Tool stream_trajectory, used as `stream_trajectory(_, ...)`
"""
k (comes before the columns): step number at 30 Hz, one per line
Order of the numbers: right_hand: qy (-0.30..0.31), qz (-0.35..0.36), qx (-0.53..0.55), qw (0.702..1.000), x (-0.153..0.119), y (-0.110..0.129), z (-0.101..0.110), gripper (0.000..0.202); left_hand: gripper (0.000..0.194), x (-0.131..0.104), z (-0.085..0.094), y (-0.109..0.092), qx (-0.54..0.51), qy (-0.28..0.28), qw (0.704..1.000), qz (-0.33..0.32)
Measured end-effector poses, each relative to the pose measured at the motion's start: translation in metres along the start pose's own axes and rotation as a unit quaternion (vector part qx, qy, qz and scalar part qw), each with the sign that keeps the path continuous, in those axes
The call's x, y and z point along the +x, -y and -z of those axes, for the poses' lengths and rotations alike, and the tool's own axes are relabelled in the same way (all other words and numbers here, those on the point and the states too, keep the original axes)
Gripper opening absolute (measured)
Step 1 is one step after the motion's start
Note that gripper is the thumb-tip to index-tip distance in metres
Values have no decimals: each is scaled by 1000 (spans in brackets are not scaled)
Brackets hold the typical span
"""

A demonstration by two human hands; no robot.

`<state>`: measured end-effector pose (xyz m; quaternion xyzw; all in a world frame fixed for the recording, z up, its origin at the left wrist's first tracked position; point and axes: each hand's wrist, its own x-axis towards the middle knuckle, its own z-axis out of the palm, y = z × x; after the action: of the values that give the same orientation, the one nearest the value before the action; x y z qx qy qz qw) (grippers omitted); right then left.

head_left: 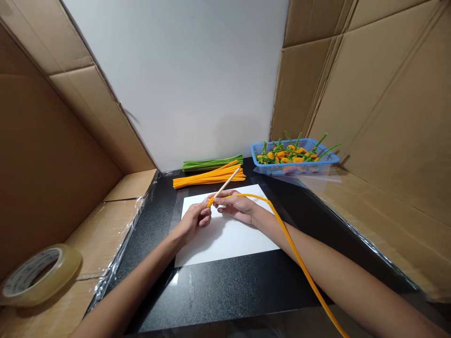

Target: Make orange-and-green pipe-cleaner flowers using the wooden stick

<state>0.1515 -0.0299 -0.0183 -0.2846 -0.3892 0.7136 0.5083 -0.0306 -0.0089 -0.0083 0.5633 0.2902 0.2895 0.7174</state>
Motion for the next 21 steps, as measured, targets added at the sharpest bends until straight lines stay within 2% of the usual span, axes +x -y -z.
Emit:
stream_trajectory(2,8,-7,2,1000,0,-1,1,22,46,-3,-4,-2,-86,39,994,47)
stream_trajectory(4,8,-4,1,1000,0,-1,1,25,44,-4,-6,-3,-118,62,988,80)
stream_trajectory(7,-12,15,1,1000,1,-3,-2,28,45,-1,-4,1,-55,21,995,76)
stream_trajectory(9,-31,28,-1,999,2,-4,-4,29,49,2,-1,5,63,-47,997,27)
stream_trajectory(10,-41,34,-3,999,2,-5,-5,29,51,2,1,6,132,-89,987,-12)
stream_trajectory(13,-66,46,-12,997,2,-6,-8,30,41,1,6,7,319,-180,918,-154)
stream_trajectory(16,-69,50,-22,996,3,-8,-8,29,33,-4,5,5,436,-175,841,-267)
stream_trajectory(18,-59,48,-27,997,3,-9,-8,29,26,-6,2,5,471,-171,808,-310)
stream_trajectory(19,-58,46,-29,997,3,-9,-8,30,20,-7,0,6,474,-176,801,-320)
stream_trajectory(21,-65,42,-33,996,2,-9,-10,30,13,-9,-3,7,451,-184,814,-317)
